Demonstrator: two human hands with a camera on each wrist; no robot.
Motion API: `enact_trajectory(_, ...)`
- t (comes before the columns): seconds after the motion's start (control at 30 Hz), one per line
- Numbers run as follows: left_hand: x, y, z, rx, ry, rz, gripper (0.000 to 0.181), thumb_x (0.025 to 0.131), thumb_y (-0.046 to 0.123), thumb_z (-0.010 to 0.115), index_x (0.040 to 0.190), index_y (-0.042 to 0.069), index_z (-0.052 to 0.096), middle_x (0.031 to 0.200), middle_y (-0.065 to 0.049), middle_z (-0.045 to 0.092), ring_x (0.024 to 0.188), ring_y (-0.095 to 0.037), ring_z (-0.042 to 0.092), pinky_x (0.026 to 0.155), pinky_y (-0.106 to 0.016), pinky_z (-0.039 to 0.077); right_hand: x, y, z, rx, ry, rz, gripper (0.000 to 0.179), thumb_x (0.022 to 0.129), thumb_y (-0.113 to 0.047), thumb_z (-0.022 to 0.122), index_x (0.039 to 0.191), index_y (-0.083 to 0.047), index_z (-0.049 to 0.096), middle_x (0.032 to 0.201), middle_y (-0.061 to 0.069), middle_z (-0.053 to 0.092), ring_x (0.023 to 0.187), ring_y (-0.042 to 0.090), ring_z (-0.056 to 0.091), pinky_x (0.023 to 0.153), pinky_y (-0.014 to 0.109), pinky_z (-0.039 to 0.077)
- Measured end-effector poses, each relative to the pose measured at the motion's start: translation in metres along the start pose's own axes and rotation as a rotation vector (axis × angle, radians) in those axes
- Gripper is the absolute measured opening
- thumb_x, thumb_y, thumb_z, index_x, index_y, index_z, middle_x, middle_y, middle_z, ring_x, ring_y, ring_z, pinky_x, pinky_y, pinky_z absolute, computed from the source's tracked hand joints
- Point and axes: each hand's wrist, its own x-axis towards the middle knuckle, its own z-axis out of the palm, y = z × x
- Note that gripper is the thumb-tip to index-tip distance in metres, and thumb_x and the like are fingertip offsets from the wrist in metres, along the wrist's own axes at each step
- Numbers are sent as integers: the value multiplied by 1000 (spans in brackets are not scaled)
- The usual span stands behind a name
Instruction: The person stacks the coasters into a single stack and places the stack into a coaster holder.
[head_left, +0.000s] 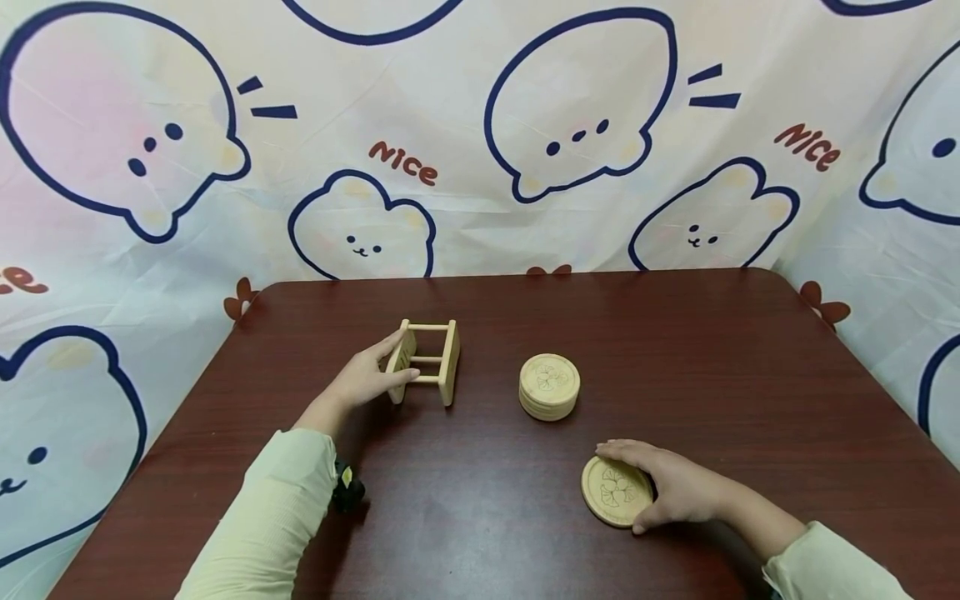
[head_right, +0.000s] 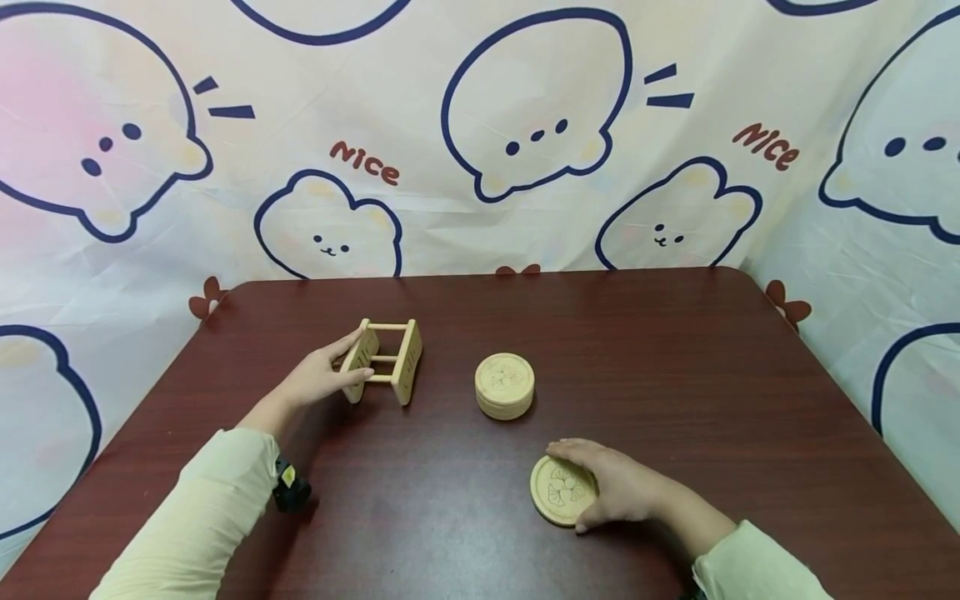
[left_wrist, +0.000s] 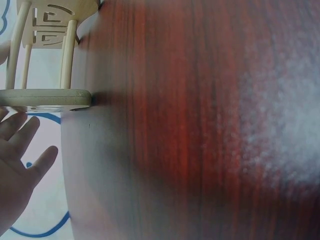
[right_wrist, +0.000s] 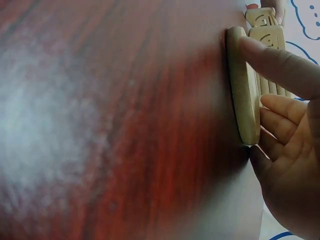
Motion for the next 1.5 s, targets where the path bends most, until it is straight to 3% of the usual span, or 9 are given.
enact_trajectory(0.2, 0, 0, 0, 1, 4, -2, 83, 74, 46, 62, 139, 18, 18, 136, -17, 27, 114, -31, 37, 88, -46, 33, 0, 1, 2, 29, -23, -4, 83, 57, -21, 77, 128, -4, 39, 130, 11, 37, 119, 30, 30, 95, 16, 18)
enact_trajectory(0.43, 0, 0, 0, 16, 2, -7, 83, 74, 47, 61, 139, 16, 19, 136, -17, 26, 115, -32, 36, 89, -46, 31, 0, 0, 2, -8, 2, -19, 81, 55, -16, 78, 127, -5, 41, 128, 10, 40, 118, 28, 32, 94, 17, 20)
enact_trajectory(1.03, 0, 1, -1, 30, 0, -20, 83, 75, 46, 61, 139, 17, 19, 136, -19, 27, 113, -32, 38, 88, -46, 32, 2, 2, 0, -93, 82, -46, 78, 54, -19, 78, 123, -2, 45, 121, 7, 47, 111, 23, 42, 91, 22, 30)
enact_trajectory(1.3, 2, 0, -1, -4, -8, -20, 83, 74, 46, 62, 139, 18, 18, 138, -15, 24, 117, -31, 33, 90, -46, 30, 9, 2, -5, -82, 98, -16, 79, 53, -16, 79, 123, -3, 45, 122, 6, 46, 112, 25, 40, 91, 21, 28)
enact_trajectory(1.5, 1, 1, 0, -9, -12, -28, 84, 74, 47, 62, 139, 19, 17, 138, -15, 24, 117, -31, 34, 90, -46, 31, 18, 0, -13, -71, 90, 35, 80, 53, -14, 78, 124, -4, 44, 125, 6, 44, 114, 25, 38, 91, 27, 30)
